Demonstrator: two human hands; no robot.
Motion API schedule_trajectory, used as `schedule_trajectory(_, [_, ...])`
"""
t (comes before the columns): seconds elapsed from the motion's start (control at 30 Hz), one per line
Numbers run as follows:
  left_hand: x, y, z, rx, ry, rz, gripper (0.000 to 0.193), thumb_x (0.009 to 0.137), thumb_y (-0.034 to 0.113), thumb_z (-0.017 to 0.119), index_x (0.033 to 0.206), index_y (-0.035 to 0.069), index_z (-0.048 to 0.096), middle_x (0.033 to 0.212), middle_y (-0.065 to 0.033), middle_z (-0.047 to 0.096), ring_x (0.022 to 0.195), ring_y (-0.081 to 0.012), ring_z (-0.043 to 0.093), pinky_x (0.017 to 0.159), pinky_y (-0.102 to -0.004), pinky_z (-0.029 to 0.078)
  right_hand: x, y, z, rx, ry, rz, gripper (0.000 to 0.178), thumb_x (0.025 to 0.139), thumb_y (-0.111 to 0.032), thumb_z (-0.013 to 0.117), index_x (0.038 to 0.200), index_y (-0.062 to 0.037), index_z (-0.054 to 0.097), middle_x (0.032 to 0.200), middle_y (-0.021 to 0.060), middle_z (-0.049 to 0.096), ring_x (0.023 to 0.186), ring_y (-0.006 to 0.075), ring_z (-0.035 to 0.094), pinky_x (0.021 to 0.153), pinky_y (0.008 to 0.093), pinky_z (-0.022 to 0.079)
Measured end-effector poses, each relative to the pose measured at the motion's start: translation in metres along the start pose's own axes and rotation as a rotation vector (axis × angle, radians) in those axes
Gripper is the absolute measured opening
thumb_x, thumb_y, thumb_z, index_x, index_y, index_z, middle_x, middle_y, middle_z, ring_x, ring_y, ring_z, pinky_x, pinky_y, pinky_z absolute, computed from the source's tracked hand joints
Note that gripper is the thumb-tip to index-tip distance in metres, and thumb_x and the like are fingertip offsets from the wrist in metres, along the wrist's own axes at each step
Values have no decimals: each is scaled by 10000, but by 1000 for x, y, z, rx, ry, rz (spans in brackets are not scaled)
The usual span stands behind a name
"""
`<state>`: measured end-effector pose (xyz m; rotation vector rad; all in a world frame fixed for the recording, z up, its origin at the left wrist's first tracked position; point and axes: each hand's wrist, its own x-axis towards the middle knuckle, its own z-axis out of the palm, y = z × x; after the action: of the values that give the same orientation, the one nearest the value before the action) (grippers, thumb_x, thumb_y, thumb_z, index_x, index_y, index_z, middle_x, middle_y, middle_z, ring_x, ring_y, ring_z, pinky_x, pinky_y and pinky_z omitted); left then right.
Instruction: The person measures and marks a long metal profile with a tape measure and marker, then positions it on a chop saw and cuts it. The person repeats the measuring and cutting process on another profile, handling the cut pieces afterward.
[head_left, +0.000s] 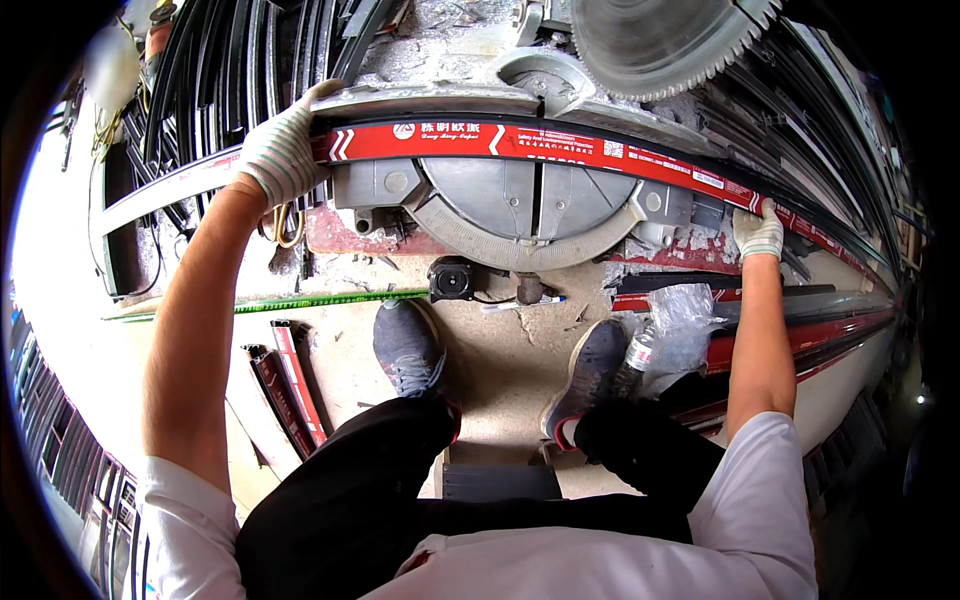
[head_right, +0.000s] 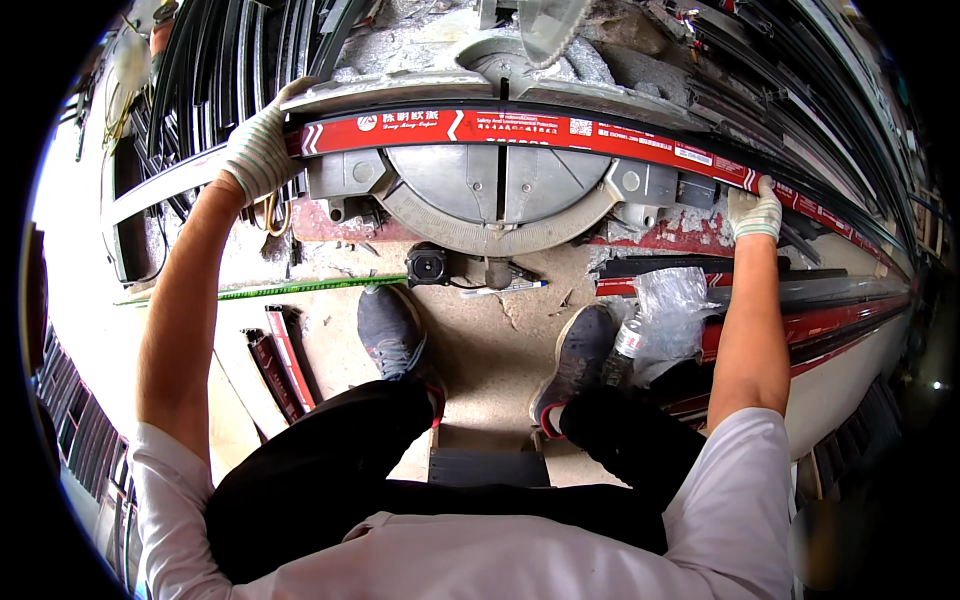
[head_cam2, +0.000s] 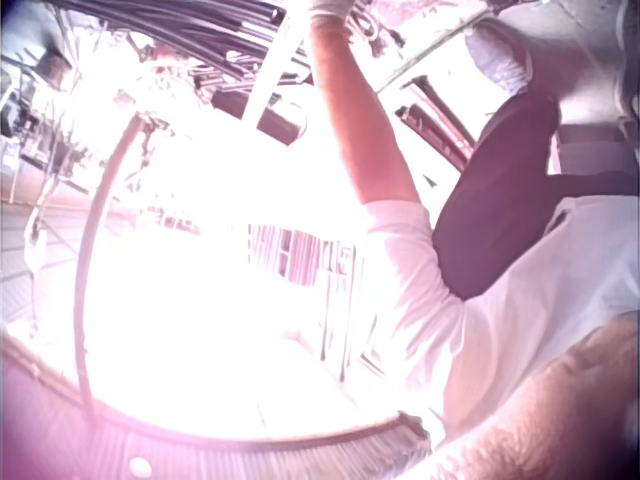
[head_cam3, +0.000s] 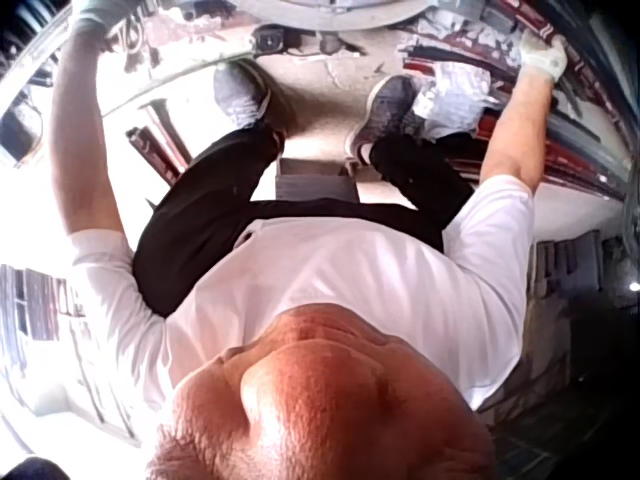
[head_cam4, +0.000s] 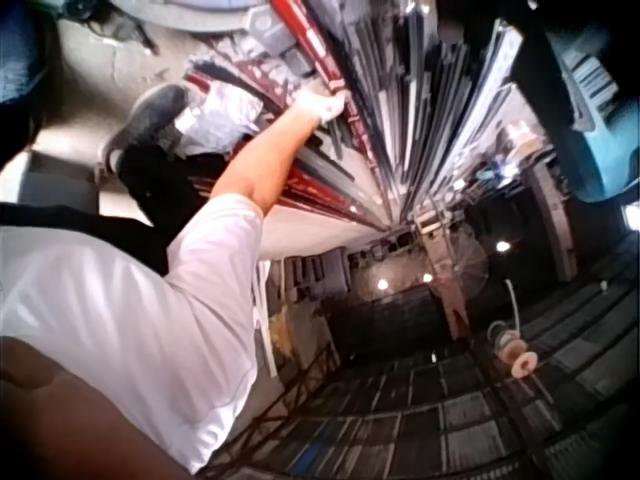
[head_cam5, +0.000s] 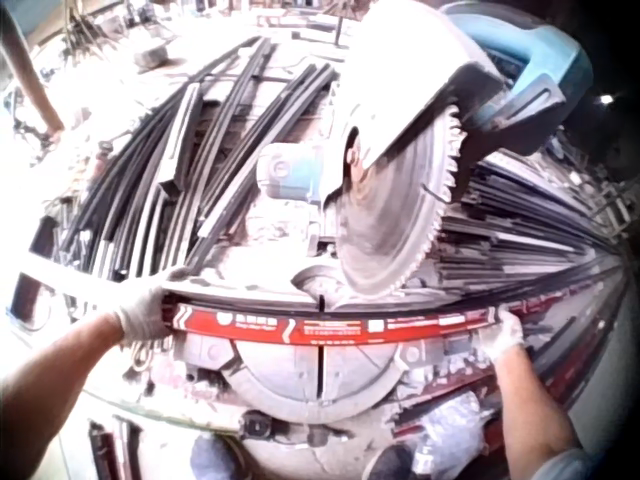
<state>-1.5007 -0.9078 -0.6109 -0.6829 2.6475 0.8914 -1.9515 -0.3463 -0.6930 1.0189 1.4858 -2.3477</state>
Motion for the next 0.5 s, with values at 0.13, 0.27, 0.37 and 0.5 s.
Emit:
schedule_trajectory(0.13, [3, -6, -1, 61, -32, -48, 943, 790, 59, 844, 1566, 97, 311, 1351, -90, 672, 1191, -163, 649, 1130, -311, 463, 5, -1, -1, -13, -14, -5, 364, 1026, -238, 643, 1331, -57, 560, 1354, 130, 633, 1261, 310, 599, 1135, 548, 453])
schedule_trajectory(0.27, [2, -7, 1, -39, -38, -81, 947, 794, 42, 835, 1577, 98, 305, 1355, -78, 673, 1216, -140, 629, 1165, -311, 429, -1, 5, 4, 8, 21, 1, 300, 1032, -249, 626, 1251, -44, 622, 1306, 127, 672, 1229, 305, 624, 1131, 524, 455])
schedule_trajectory(0.37, [5, -9, 5, -106, -52, -80, 945, 793, 22, 830, 1577, 96, 309, 1358, -70, 671, 1240, -125, 610, 1193, -318, 401, 5, -1, 2, -36, 28, -7, 331, 1041, -253, 606, 1295, -41, 610, 1340, 133, 661, 1261, 311, 606, 1144, 534, 436])
schedule_trajectory(0.5, [8, -34, 18, -2, 68, 18, 919, 770, 81, 853, 1545, 141, 362, 1246, -142, 715, 1107, -246, 702, 1007, -345, 540, 1, 6, 8, -27, 35, -6, 317, 1034, -237, 615, 1288, -48, 612, 1326, 137, 667, 1249, 321, 614, 1123, 548, 461])
